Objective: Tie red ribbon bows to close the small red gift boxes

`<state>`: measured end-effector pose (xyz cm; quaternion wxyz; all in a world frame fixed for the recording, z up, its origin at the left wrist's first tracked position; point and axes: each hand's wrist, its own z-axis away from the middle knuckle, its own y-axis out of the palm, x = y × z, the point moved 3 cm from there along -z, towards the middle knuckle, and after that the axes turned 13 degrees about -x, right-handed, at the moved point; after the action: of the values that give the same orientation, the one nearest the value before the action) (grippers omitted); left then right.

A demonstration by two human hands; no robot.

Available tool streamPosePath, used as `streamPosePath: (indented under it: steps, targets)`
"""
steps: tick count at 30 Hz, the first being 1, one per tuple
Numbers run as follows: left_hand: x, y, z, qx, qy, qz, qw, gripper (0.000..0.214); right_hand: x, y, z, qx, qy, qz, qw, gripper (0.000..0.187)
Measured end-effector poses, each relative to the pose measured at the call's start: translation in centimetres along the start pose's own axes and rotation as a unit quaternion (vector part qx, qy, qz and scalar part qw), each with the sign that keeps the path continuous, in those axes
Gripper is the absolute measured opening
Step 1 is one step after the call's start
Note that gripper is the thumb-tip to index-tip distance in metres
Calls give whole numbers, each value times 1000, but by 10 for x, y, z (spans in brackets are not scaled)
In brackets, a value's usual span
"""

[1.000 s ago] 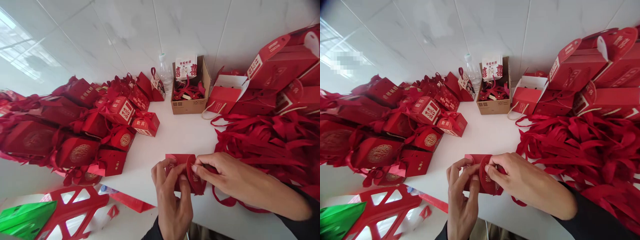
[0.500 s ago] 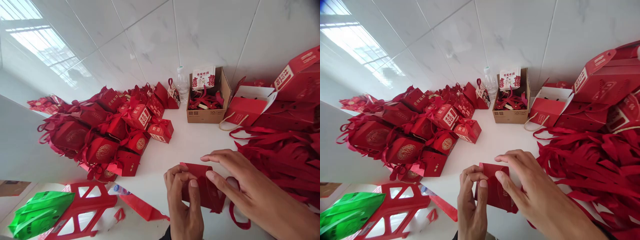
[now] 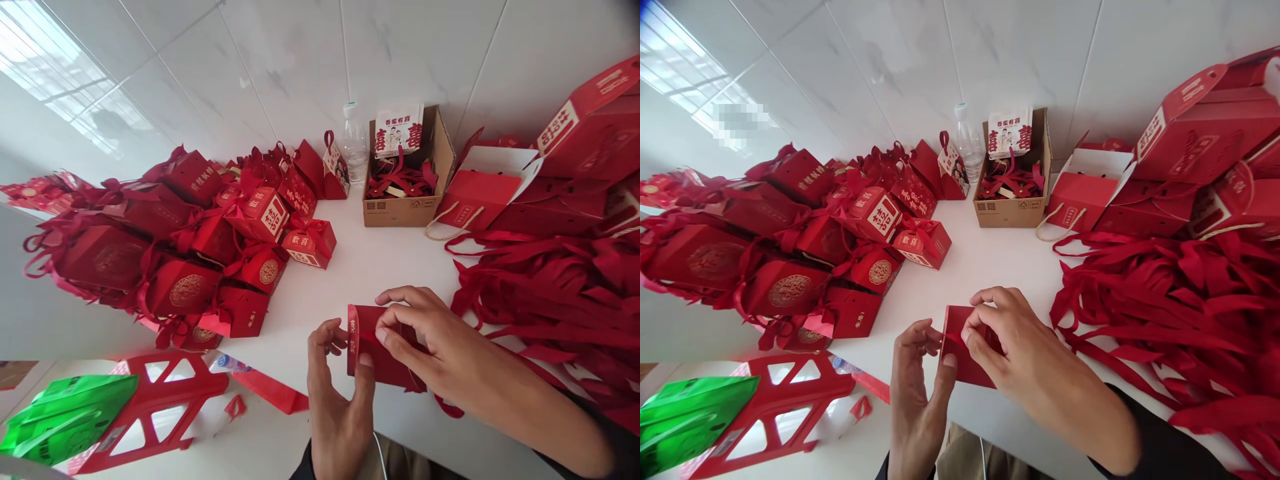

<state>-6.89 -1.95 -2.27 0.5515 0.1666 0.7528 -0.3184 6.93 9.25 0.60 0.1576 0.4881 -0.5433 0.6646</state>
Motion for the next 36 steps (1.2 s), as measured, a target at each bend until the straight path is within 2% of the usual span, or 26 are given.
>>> streamPosePath:
  steps: [3, 10, 13, 16, 22, 29, 31, 36]
  targets:
    - [-1, 0, 1, -26, -30, 26, 999, 25, -4, 5, -1, 11, -9, 14, 1000, 22]
    - [1, -4, -3, 16, 7, 8, 1000, 23, 2, 10, -5, -8, -11, 15, 1000, 24]
    - [0, -3, -3, 19, 15, 0, 1000, 23, 7, 12, -7, 10, -11, 8, 1000, 25]
    - [-1, -2, -2, 19, 7, 3, 1000, 24, 9, 12, -7, 21, -15, 6, 1000, 25]
    - [5, -4, -1, 15, -37, 34, 999, 26, 8, 9, -6, 2, -16, 6, 1000, 24]
    - [2, -7, -2, 27, -15, 20, 999, 28, 11, 13, -9, 22, -37, -7, 999, 25]
    - [-1, -6, -4, 26, -33, 32, 999, 27, 15, 14, -9, 15, -40, -11, 999, 25]
    - [-3, -3, -16, 34, -130, 83, 987, 29, 16, 14, -6, 1, -47, -26, 999, 20]
